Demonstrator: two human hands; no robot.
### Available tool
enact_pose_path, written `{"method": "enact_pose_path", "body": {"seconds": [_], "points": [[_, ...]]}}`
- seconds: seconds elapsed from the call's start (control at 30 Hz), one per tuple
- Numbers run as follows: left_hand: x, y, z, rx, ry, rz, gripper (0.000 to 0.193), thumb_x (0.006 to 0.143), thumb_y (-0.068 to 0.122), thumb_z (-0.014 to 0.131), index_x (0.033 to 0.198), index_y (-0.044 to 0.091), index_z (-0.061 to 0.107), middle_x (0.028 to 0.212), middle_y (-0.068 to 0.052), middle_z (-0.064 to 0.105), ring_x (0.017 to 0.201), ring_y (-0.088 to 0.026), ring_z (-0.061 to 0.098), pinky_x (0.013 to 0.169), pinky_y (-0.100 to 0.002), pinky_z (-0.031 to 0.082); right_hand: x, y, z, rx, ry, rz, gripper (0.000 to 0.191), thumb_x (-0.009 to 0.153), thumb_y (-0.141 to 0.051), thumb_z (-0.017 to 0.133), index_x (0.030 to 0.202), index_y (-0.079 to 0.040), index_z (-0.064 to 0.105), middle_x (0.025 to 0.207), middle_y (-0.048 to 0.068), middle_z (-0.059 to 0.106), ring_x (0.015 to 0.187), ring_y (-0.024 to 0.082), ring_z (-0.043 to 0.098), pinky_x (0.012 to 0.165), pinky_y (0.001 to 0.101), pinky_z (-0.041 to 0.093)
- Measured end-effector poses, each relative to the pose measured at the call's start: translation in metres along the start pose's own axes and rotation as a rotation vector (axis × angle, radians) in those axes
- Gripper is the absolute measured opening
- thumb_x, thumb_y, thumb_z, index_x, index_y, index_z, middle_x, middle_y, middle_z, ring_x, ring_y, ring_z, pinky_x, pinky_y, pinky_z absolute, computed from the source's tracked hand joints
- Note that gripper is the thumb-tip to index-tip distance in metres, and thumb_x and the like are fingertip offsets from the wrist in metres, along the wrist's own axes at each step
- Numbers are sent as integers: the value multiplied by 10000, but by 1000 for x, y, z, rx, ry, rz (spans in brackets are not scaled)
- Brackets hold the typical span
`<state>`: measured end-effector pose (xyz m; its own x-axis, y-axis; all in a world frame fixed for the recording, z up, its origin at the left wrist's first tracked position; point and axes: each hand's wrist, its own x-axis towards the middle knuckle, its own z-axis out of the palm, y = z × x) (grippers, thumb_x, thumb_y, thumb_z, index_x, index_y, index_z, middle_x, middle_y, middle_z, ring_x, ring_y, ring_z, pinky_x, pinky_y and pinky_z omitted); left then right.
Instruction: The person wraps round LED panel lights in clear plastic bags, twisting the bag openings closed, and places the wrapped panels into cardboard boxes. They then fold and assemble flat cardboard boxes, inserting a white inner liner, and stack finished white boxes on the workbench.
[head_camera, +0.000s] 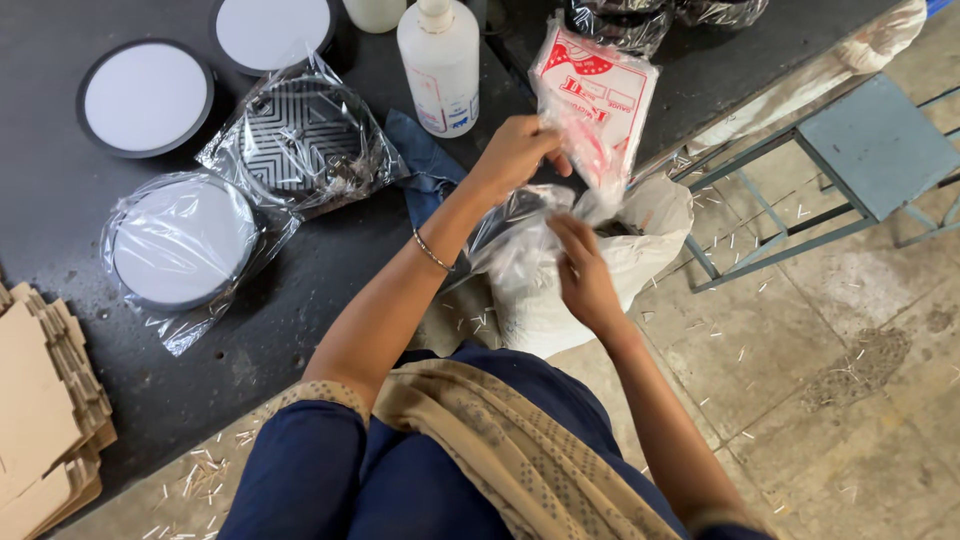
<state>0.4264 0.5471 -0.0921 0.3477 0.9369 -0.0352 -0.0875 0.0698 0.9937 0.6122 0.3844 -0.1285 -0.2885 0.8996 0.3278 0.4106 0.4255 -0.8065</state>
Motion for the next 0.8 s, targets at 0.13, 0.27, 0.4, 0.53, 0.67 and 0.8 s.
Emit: {"method": "enact_pose_path", "body": {"seconds": [0.13, 0.27, 0.4, 0.53, 0.67, 0.8], "points": [[3, 40, 6, -2, -58, 17, 262, 968, 241, 619, 864, 3, 660, 752, -96, 756, 448, -14, 388, 405, -226, 271, 87, 42, 25, -555, 106, -302, 208, 1027, -96, 611, 1205, -41, 519, 1544, 256, 449, 1413, 428, 450, 1199, 502, 355], [-6, 50, 0, 0, -33, -23, 267, 958, 245, 611, 858, 1, 656, 720, -86, 741, 427, -12, 327, 384, -225, 230, 154, 84, 27, -770, 100, -254, 236, 1033, -95, 601, 1244, -36, 514, 1534, 249, 465, 1408, 416, 461, 1194, 492, 363], [-22, 39, -19, -6, 81, -64, 258, 943, 244, 597, 922, 13, 708, 713, -78, 740, 405, -14, 344, 367, -225, 222, 171, 94, 32, -745, 53, -220, 266, 1038, -93, 591, 1283, -31, 509, 1524, 241, 482, 1403, 405, 472, 1188, 482, 371], [-41, 16, -33, 70, 170, -142, 275, 945, 260, 603, 964, 24, 744, 690, -85, 732, 381, -23, 312, 354, -235, 203, 170, 90, 39, -719, 25, -224, 297, 1043, -92, 582, 1322, -26, 504, 1514, 234, 498, 1399, 393, 483, 1183, 472, 379], [-48, -3, -34, 25, 238, -179, 290, 951, 284, 605, 984, 38, 753, 672, -81, 726, 360, -32, 296, 343, -250, 197, 170, 85, 43, -700, 7, -243, 329, 1049, -91, 572, 1362, -22, 499, 1504, 227, 515, 1394, 382, 495, 1177, 462, 388], [-48, -8, -34, 47, 250, -118, 296, 978, 292, 605, 998, 29, 740, 693, -66, 724, 383, -29, 341, 359, -250, 232, 173, 85, 41, -696, -16, -243, 361, 1054, -90, 562, 1401, -17, 494, 1495, 220, 531, 1389, 370, 506, 1172, 452, 396]]}}
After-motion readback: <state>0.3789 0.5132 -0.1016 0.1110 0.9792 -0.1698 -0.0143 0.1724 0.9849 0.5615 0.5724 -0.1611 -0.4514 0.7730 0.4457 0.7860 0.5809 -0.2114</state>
